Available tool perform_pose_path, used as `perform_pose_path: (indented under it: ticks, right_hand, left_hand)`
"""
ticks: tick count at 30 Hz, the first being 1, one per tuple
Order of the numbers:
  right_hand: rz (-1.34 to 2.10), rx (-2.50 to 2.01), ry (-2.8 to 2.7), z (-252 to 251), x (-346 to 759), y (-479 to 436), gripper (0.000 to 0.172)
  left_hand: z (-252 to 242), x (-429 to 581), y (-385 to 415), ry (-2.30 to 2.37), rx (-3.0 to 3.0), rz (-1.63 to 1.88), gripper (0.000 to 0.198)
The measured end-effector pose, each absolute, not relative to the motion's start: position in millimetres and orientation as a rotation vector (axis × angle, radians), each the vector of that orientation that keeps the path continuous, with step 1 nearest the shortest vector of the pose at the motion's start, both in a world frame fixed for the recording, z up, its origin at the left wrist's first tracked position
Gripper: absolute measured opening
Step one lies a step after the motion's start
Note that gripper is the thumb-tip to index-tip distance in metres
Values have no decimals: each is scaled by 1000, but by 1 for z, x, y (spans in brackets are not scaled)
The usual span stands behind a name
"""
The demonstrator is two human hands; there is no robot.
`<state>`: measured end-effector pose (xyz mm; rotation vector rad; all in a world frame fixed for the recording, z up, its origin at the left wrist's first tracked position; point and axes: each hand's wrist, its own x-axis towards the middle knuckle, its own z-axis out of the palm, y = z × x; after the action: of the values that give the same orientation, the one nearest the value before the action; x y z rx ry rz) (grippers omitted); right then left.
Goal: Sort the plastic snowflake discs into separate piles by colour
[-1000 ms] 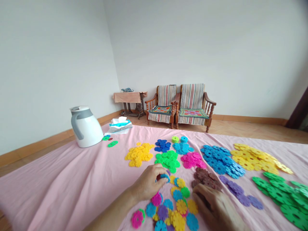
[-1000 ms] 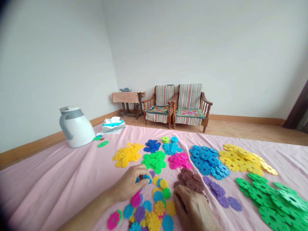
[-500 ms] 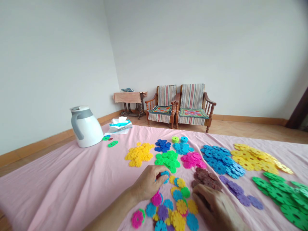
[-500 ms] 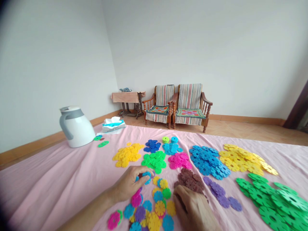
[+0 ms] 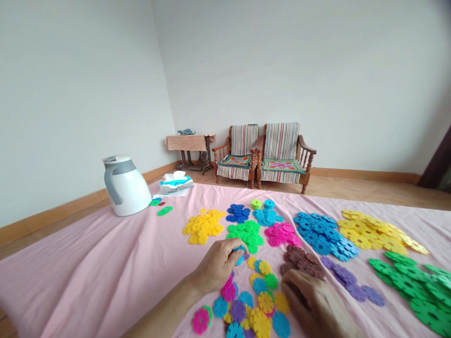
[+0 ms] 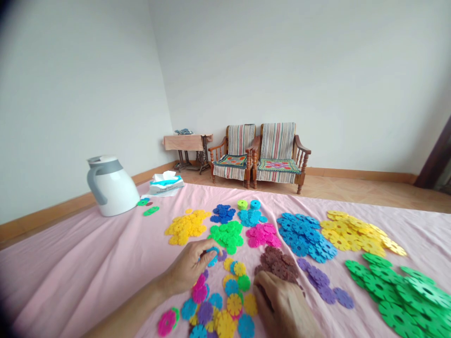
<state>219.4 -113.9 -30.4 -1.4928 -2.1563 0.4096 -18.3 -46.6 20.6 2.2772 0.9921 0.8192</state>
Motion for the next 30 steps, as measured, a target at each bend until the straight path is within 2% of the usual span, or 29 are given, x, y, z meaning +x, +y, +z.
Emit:
perform_pose_path:
  ticks: [10, 18, 25, 30]
  right_hand:
    - [401, -1477, -2168, -26, 217, -114, 29]
    - [354, -1455, -2188, -24, 217, -115, 27]
    - [232, -1461, -2198, -31, 216, -111, 26]
    - [199, -1423, -2213, -37, 216, -108, 22]
  left_hand:
    - [13, -16, -46, 1026, 2070, 740, 29]
    - [3, -16, -38, 967, 1790, 825, 46]
    - [6, 1, -14, 1078, 1844, 842, 28]
    - [7, 36, 35, 1214, 1867, 858, 23]
